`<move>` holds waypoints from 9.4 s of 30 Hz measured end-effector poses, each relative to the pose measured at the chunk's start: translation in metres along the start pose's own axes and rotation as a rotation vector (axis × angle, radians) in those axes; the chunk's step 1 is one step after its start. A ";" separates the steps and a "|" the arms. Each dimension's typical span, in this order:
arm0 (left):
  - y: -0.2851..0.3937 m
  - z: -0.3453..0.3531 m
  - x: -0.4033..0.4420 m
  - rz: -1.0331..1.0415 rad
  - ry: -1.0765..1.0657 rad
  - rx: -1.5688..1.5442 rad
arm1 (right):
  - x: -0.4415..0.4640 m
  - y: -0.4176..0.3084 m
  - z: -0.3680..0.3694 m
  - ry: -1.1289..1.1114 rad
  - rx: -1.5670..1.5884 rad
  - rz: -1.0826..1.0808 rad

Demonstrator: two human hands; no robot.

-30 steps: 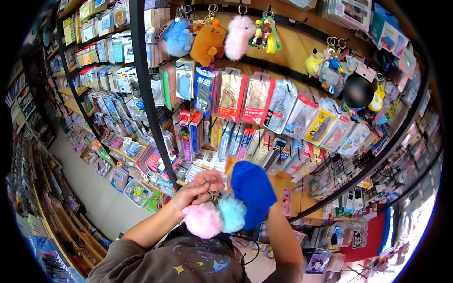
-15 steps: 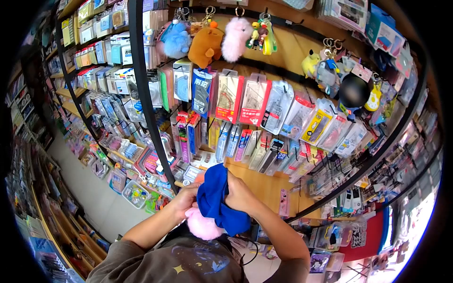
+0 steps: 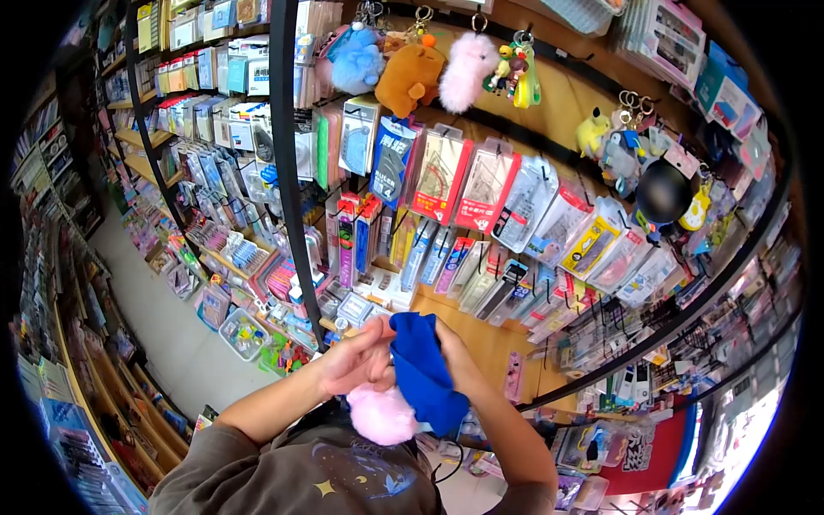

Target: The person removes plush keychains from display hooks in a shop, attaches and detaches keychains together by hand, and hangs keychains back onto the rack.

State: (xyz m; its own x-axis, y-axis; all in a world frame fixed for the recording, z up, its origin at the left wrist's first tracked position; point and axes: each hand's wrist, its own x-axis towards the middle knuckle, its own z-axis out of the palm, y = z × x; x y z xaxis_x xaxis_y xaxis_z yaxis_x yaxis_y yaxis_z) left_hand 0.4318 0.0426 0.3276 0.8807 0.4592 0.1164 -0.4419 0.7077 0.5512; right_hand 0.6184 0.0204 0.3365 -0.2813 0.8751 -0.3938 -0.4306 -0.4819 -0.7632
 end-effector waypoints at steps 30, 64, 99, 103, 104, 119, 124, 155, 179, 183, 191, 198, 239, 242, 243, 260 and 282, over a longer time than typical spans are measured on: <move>-0.002 0.001 0.014 -0.172 -0.129 0.196 | -0.018 0.002 0.002 0.208 -0.696 -0.376; 0.058 -0.055 0.077 -0.802 -0.166 1.645 | -0.034 0.167 -0.248 0.819 -0.789 -0.152; 0.026 -0.051 0.124 -0.097 -0.685 2.075 | -0.106 0.019 -0.140 0.322 -1.256 -0.572; 0.031 -0.046 0.130 -0.187 -0.656 2.143 | -0.208 -0.049 -0.112 0.952 -0.930 -0.745; 0.034 -0.047 0.130 -0.107 -0.674 2.131 | -0.234 -0.048 -0.109 1.012 -0.618 -1.117; 0.034 -0.021 0.176 0.168 -0.504 2.116 | -0.117 0.152 -0.276 0.457 -1.663 0.254; 0.021 -0.013 0.177 0.163 -0.440 2.056 | -0.194 0.140 -0.295 0.732 -1.592 0.123; -0.101 0.066 0.325 -0.393 0.265 0.333 | -0.255 0.087 -0.209 1.213 -1.658 -0.091; -0.134 0.100 0.324 -0.270 0.250 0.011 | -0.215 0.188 -0.242 0.822 -1.628 0.359; -0.117 0.099 0.332 -0.247 0.305 -0.045 | -0.271 0.185 -0.241 1.204 -1.321 -0.042; -0.114 0.093 0.322 -0.394 0.222 -0.038 | -0.401 0.036 -0.053 2.231 -0.528 -1.584; -0.121 0.117 0.299 -0.349 0.225 0.010 | -0.320 0.062 -0.113 2.156 -1.315 -1.301; -0.057 0.108 0.286 -0.565 -0.138 1.106 | -0.301 0.139 -0.207 1.608 -0.983 -0.642; -0.052 0.106 0.282 -0.585 -0.192 1.183 | -0.347 0.067 -0.121 1.939 -0.980 -1.032; -0.050 0.109 0.278 -0.572 -0.211 1.236 | -0.374 0.064 -0.114 2.091 -0.856 -1.110; -0.033 0.117 0.253 0.306 -0.535 2.039 | -0.271 0.237 -0.267 0.986 -1.326 0.233; -0.024 0.101 0.220 0.567 -0.752 1.917 | -0.177 0.088 -0.181 0.801 -1.478 -0.238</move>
State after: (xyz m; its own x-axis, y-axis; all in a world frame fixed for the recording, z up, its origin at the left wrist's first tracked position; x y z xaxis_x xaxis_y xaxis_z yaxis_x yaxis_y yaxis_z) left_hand 0.6536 0.0727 0.4239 0.8465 -0.2183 0.4855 -0.3670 -0.8999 0.2353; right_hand 0.7853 -0.1691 0.2461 0.3378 0.9412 0.0035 0.8421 -0.3006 -0.4479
